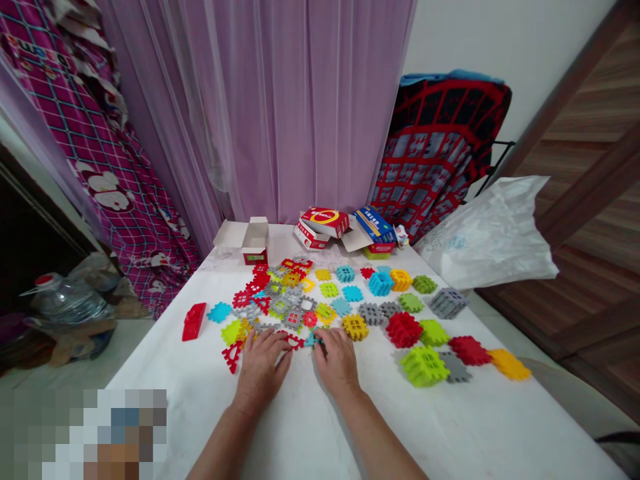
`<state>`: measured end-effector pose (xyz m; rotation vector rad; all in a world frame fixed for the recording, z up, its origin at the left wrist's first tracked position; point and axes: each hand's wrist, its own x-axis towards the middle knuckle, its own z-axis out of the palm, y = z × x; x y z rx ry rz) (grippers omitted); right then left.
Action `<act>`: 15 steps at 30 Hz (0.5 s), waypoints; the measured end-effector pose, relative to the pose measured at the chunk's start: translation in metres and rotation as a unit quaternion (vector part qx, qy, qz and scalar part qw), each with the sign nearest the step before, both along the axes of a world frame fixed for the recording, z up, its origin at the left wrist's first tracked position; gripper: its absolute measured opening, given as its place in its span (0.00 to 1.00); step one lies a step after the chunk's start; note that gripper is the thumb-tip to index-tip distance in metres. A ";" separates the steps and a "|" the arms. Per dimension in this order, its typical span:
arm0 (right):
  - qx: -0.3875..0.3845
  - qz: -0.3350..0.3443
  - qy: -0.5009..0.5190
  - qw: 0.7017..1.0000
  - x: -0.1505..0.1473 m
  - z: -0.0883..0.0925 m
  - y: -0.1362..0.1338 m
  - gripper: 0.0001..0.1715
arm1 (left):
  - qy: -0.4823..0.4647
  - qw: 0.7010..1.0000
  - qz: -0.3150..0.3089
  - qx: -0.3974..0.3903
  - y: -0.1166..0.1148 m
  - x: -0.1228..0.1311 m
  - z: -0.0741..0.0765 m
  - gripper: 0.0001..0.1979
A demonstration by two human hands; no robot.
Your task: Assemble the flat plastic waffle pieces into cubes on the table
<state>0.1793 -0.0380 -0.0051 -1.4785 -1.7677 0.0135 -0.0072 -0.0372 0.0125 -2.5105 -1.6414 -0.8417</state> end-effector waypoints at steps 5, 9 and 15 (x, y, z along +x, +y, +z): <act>0.003 0.002 0.019 1.000 0.002 -0.002 0.002 0.12 | 0.022 1.000 0.003 -0.002 0.002 -0.002 -0.005 0.14; 0.002 0.001 0.021 1.000 0.003 -0.001 0.002 0.12 | 0.032 0.999 0.004 0.000 0.001 -0.001 -0.005 0.13; 0.017 0.014 0.034 0.999 0.002 0.003 0.002 0.13 | 0.038 0.999 0.013 0.015 -0.002 0.001 0.001 0.07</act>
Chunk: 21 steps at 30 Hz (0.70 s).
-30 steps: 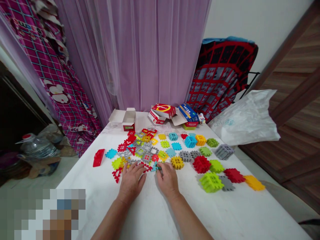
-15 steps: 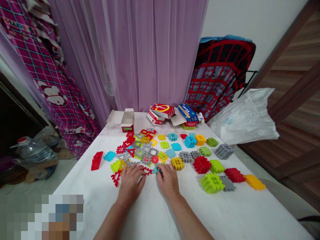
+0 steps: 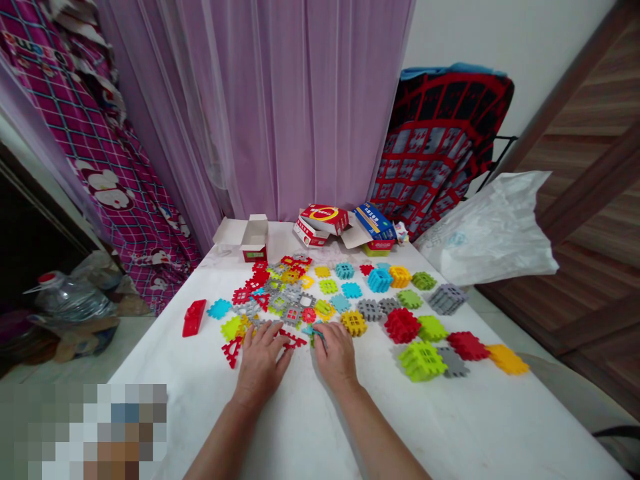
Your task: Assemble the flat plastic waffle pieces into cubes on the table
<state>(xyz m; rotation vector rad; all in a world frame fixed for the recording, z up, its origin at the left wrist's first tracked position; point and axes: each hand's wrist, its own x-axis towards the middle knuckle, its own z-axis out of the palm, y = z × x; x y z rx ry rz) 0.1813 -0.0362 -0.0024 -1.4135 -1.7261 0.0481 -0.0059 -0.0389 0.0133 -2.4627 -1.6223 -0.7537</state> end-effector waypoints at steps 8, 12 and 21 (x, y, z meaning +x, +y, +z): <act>0.012 0.004 0.039 0.999 -0.001 0.000 0.004 0.15 | -0.002 1.000 0.028 -0.004 0.021 0.011 -0.001 0.20; 0.025 0.019 0.044 0.999 -0.001 0.000 0.005 0.15 | 0.012 0.998 0.052 -0.014 0.032 0.022 0.007 0.21; 0.007 0.026 0.064 0.998 -0.004 0.003 0.004 0.15 | 0.058 0.995 0.070 -0.042 0.033 0.033 0.031 0.14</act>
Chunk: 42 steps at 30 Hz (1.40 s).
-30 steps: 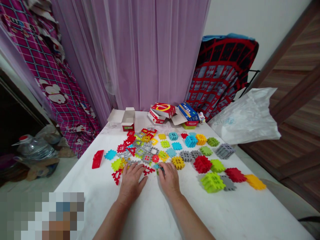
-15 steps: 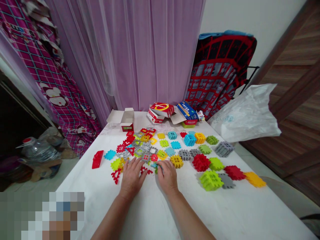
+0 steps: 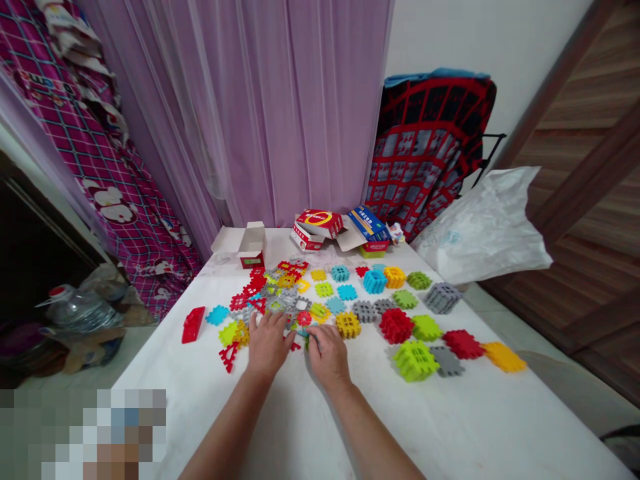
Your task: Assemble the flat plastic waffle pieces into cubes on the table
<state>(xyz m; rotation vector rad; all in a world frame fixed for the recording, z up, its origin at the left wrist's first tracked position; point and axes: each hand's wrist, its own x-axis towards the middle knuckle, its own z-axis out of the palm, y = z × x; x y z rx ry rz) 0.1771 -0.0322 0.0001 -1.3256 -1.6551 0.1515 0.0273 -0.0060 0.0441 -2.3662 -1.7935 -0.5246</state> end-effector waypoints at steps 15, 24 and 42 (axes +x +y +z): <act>-0.006 0.000 0.000 1.000 -0.001 0.000 0.000 0.14 | -0.024 0.995 0.005 -0.093 0.002 -0.012 0.010 0.13; -0.007 -0.005 0.001 1.000 -0.001 0.000 0.001 0.14 | -0.128 0.990 0.049 0.038 0.000 -0.031 -0.002 0.18; 0.045 0.021 0.017 0.999 -0.003 0.004 -0.004 0.14 | -0.494 0.840 0.167 -0.152 -0.028 -0.015 -0.002 0.24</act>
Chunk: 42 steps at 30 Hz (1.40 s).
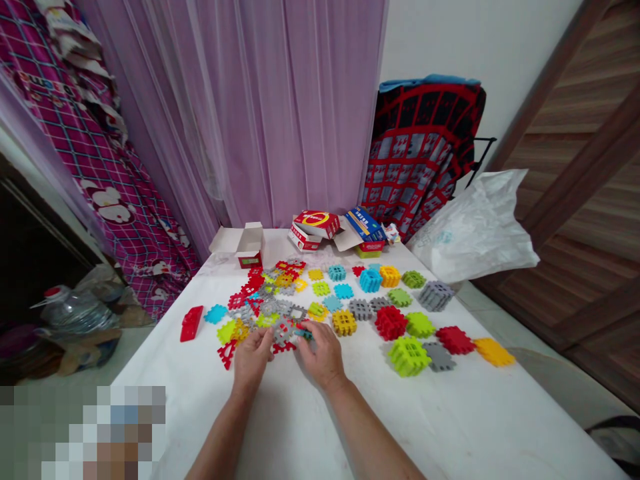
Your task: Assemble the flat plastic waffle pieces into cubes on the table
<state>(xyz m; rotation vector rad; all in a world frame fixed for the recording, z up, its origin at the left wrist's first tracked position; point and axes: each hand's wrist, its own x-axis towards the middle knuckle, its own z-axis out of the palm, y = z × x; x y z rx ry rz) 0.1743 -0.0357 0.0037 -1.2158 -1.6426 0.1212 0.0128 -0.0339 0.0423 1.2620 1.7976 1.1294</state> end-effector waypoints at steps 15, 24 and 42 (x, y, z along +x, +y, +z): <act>-0.015 0.011 -0.067 0.998 -0.006 0.001 -0.004 0.26 | -0.037 0.997 -0.062 0.005 0.001 0.005 -0.008 0.25; -0.022 0.015 -0.056 0.998 -0.006 -0.002 -0.001 0.24 | -0.059 0.994 -0.094 0.022 0.001 0.005 -0.014 0.25; 0.001 0.037 -0.089 0.995 -0.003 -0.007 0.001 0.21 | -0.124 0.987 -0.101 -0.027 0.005 0.001 -0.014 0.28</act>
